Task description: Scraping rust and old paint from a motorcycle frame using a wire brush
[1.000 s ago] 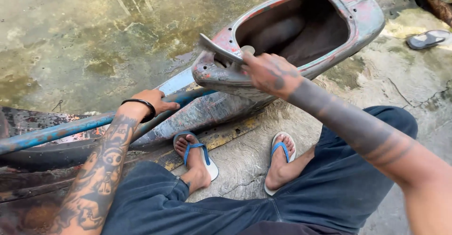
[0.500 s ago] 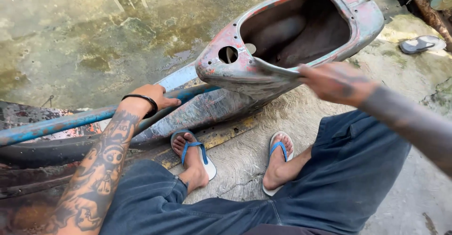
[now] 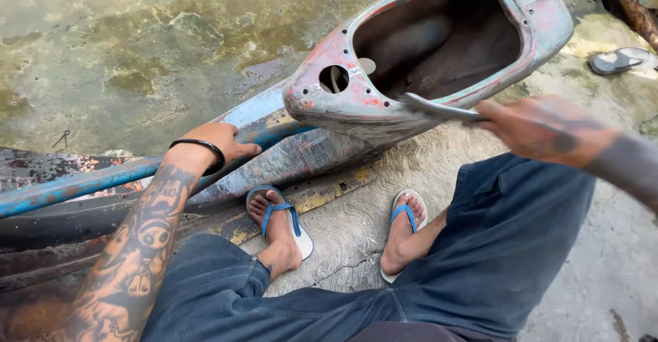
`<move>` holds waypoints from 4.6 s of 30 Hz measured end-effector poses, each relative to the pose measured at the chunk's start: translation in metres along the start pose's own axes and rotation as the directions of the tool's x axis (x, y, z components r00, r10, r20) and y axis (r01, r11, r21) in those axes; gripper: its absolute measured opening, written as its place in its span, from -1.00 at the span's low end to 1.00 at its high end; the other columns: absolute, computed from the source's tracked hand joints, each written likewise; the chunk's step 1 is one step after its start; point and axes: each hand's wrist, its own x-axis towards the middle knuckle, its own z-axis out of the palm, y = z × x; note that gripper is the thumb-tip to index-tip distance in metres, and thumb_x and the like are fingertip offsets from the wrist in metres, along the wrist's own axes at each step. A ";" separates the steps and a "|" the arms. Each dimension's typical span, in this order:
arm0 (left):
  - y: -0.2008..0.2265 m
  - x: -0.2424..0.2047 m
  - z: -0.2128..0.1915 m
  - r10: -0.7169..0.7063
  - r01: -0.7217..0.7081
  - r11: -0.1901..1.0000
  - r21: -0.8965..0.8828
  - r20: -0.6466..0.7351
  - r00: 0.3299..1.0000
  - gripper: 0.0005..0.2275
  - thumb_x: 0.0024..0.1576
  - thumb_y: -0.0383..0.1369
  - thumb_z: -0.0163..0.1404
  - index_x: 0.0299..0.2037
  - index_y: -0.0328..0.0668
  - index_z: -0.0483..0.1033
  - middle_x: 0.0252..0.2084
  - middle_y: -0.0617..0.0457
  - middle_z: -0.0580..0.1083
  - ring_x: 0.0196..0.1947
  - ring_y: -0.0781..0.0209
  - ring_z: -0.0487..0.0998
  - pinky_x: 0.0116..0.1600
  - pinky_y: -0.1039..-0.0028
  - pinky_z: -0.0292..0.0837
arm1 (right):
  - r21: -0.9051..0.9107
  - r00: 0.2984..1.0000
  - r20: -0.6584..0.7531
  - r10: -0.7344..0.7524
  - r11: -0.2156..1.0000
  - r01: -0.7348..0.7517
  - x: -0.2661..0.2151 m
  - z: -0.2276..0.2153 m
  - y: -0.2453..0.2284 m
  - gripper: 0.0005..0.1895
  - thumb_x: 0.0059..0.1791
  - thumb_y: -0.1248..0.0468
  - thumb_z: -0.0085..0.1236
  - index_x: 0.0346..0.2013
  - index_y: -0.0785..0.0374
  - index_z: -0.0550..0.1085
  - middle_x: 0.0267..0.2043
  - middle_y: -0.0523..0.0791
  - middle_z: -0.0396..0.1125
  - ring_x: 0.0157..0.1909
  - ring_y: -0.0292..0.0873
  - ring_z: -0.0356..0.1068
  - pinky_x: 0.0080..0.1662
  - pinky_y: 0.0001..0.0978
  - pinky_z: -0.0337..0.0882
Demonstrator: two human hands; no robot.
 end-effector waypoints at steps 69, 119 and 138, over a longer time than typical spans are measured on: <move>0.126 -0.035 0.029 0.710 -0.243 0.703 0.668 -0.640 0.295 -0.25 -0.02 0.04 0.21 0.42 0.22 0.26 0.49 -0.11 0.12 0.37 -0.13 0.10 0.34 -0.08 -0.12 | 0.672 0.825 -0.537 0.175 -0.502 0.544 0.034 0.258 -0.033 -0.75 0.07 0.28 -0.18 -0.10 0.44 0.31 -0.61 -0.02 0.15 -0.75 -0.12 0.27 -0.68 -0.15 0.45; 0.162 -0.031 0.028 0.701 -0.286 0.713 0.640 -0.644 0.307 -0.37 -0.04 0.01 0.25 0.25 0.18 0.33 0.46 -0.13 0.09 0.39 -0.18 0.05 0.32 -0.20 -0.16 | 0.655 0.793 -0.542 0.277 -0.453 0.605 0.055 0.275 -0.050 -0.79 0.07 0.31 -0.19 -0.10 0.42 0.29 -0.56 0.01 0.15 -0.69 -0.09 0.30 -0.65 -0.13 0.46; 0.155 -0.023 0.026 0.711 -0.230 0.703 0.673 -0.672 0.208 -0.39 -0.13 0.12 0.24 0.15 0.31 0.41 0.53 -0.03 0.10 0.38 -0.13 0.16 0.31 -0.08 0.03 | 0.701 0.878 -0.396 0.268 -0.529 0.478 0.032 0.237 -0.056 -0.94 0.04 0.35 -0.22 -0.31 0.26 0.16 -0.55 -0.02 0.10 -0.69 -0.10 0.17 -0.60 -0.30 0.30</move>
